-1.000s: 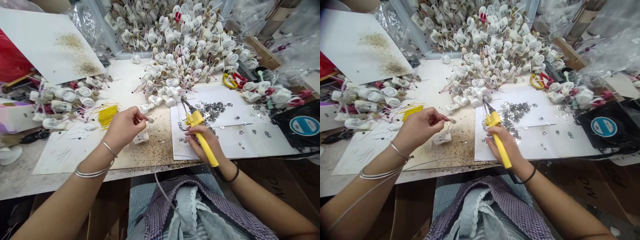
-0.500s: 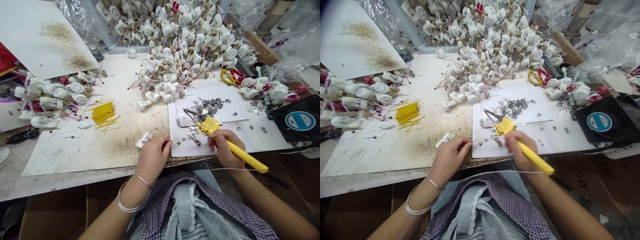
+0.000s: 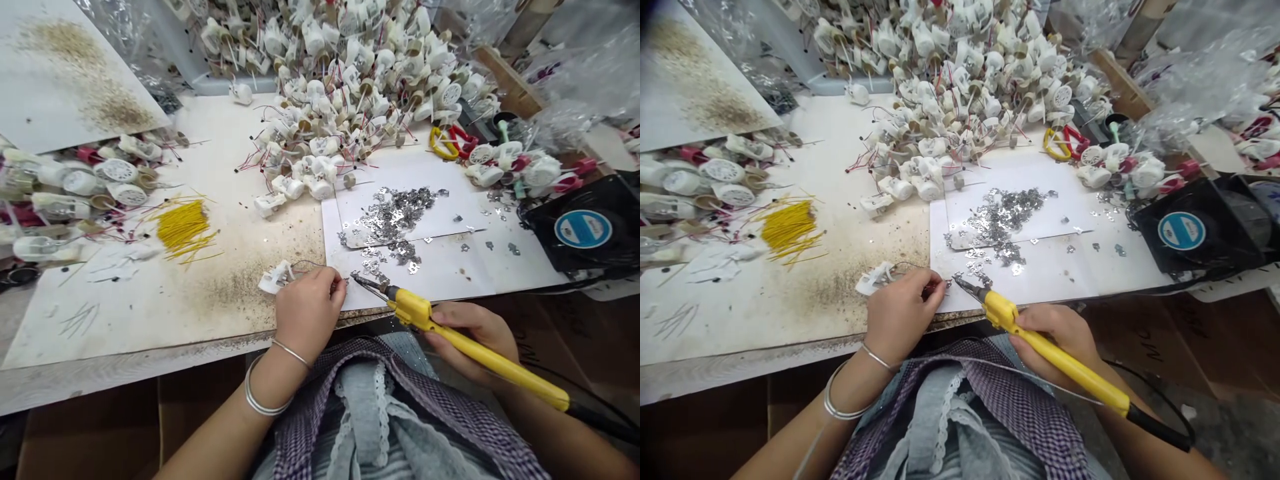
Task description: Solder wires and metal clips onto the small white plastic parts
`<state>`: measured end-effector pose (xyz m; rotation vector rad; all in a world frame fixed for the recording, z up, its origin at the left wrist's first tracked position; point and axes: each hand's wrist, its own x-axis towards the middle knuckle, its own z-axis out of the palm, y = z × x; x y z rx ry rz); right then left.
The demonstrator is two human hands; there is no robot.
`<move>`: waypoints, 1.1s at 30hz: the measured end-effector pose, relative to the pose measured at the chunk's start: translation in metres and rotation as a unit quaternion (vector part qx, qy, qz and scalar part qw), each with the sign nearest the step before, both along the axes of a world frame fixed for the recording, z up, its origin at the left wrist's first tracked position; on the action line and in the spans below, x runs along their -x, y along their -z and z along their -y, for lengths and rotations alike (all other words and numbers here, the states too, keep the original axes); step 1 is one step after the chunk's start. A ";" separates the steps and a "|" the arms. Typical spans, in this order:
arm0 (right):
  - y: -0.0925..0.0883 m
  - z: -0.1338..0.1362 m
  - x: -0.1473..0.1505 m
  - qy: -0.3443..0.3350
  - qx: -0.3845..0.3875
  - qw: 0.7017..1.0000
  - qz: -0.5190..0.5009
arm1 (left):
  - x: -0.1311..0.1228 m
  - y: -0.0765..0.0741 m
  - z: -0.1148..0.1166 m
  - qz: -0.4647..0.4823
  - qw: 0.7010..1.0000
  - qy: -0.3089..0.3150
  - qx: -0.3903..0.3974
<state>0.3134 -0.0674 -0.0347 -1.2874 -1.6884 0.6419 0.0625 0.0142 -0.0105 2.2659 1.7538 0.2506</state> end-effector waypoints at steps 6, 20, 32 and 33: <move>-0.005 -0.005 0.007 -0.021 -0.030 0.995 0.088 | 0.000 0.001 0.000 0.000 1.000 0.012 -0.015; -0.012 -0.012 0.010 -0.082 -0.067 0.990 0.093 | 0.000 0.003 0.003 0.009 0.999 0.026 -0.020; -0.013 -0.006 0.001 -0.055 -0.108 0.985 0.126 | -0.004 0.003 0.004 -0.003 0.999 0.012 -0.043; -0.009 -0.003 -0.002 -0.028 -0.097 0.988 0.117 | -0.004 0.004 0.003 -0.003 0.999 0.013 -0.044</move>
